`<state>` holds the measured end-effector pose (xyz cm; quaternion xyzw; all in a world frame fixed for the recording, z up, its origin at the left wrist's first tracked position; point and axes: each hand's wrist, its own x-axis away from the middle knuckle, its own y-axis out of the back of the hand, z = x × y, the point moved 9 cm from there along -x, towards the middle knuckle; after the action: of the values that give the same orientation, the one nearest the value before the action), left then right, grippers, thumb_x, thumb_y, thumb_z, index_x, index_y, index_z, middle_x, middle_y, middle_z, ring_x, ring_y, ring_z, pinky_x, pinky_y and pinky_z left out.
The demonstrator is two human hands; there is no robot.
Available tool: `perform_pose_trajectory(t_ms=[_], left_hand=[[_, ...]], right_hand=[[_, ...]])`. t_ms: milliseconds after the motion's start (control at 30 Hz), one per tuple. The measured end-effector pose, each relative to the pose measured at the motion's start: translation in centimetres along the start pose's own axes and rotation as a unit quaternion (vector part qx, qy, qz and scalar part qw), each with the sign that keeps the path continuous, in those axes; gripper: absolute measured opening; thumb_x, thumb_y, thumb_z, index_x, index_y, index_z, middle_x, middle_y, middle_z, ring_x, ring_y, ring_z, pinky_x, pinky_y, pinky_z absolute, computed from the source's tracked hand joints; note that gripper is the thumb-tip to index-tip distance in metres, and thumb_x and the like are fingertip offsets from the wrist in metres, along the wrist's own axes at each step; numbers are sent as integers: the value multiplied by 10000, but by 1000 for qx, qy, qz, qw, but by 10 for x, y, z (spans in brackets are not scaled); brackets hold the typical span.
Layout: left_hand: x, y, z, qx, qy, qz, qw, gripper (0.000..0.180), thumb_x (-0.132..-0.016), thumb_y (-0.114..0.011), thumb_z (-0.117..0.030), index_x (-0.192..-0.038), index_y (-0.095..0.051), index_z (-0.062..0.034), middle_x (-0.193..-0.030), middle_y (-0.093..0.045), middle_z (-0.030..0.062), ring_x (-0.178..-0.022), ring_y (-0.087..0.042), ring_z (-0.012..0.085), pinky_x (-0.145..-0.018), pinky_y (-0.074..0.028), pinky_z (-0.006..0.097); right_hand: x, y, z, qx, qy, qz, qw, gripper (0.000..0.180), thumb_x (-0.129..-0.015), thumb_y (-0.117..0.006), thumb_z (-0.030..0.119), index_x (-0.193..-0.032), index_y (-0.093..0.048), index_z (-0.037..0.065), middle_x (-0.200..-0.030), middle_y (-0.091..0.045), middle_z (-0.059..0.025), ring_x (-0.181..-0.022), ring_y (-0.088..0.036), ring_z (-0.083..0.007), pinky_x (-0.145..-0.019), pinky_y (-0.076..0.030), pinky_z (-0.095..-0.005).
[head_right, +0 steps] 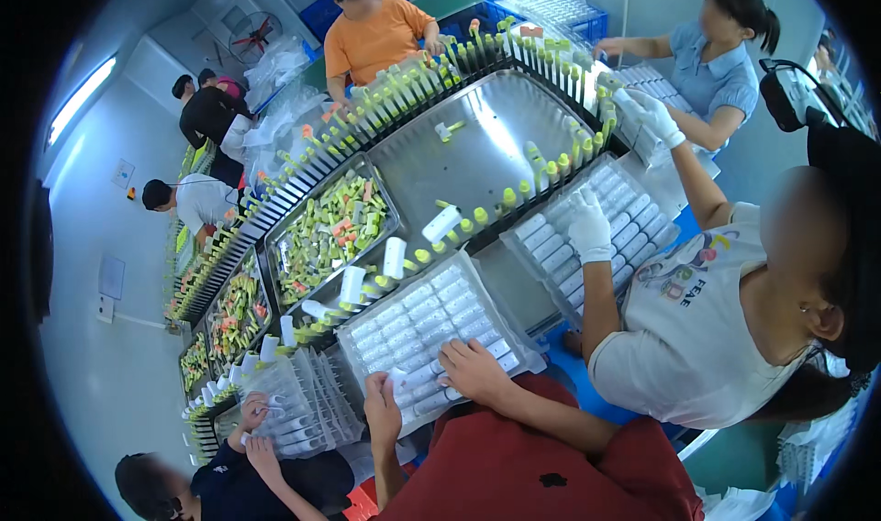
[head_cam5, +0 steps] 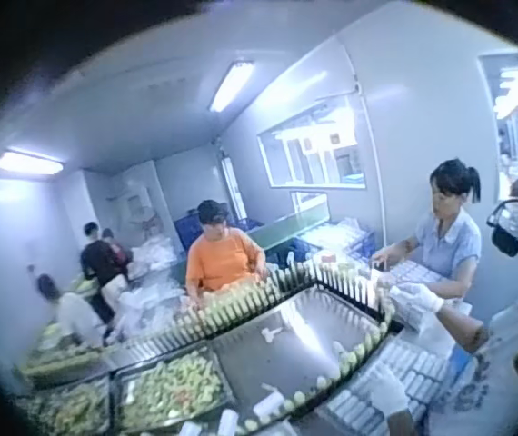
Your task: The person packs electronic cases by picking them from the assembly line and placing them into the slots of a plastic tray by hand, then placing another plastic tray on top to continue filling.
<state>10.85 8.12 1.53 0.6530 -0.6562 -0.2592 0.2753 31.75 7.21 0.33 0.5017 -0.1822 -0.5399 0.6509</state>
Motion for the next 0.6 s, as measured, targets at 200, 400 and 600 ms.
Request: perform_pose_trajectory(t_ms=[200, 400, 600], left_hand=[[-31, -20, -17, 70, 4, -71, 995, 341, -1187, -418, -205, -1386, -599, 4, -1108, -744, 257, -985, -745, 358, -887, -557, 449], [-93, -74, -102, 436, 88, 113, 888, 485, -1188, -409, -374, -1308, -637, 38, -1041, -760, 169, -811, -751, 243, -734, -594, 360], [-203, -114, -152, 368, -20, 99, 924, 401, -1151, -562, -262, -1380, -606, 63, -1085, -806, 157, -878, -804, 210, -770, -613, 308]], right_hand=[[-8, -11, -11, -41, -13, 44, 998, 491, -928, -761, 438, -1206, -692, 39, -1260, -613, -104, -1205, -562, -277, -980, -440, -398], [1, 25, -33, -173, -62, -102, 978, 422, -962, -760, 318, -1253, -641, 37, -1281, -631, -151, -1235, -576, -355, -1025, -444, -455], [42, 32, -75, -367, -251, -122, 887, 291, -1143, -499, 209, -1284, -623, -14, -899, -716, -233, -817, -713, -439, -758, -557, -486]])
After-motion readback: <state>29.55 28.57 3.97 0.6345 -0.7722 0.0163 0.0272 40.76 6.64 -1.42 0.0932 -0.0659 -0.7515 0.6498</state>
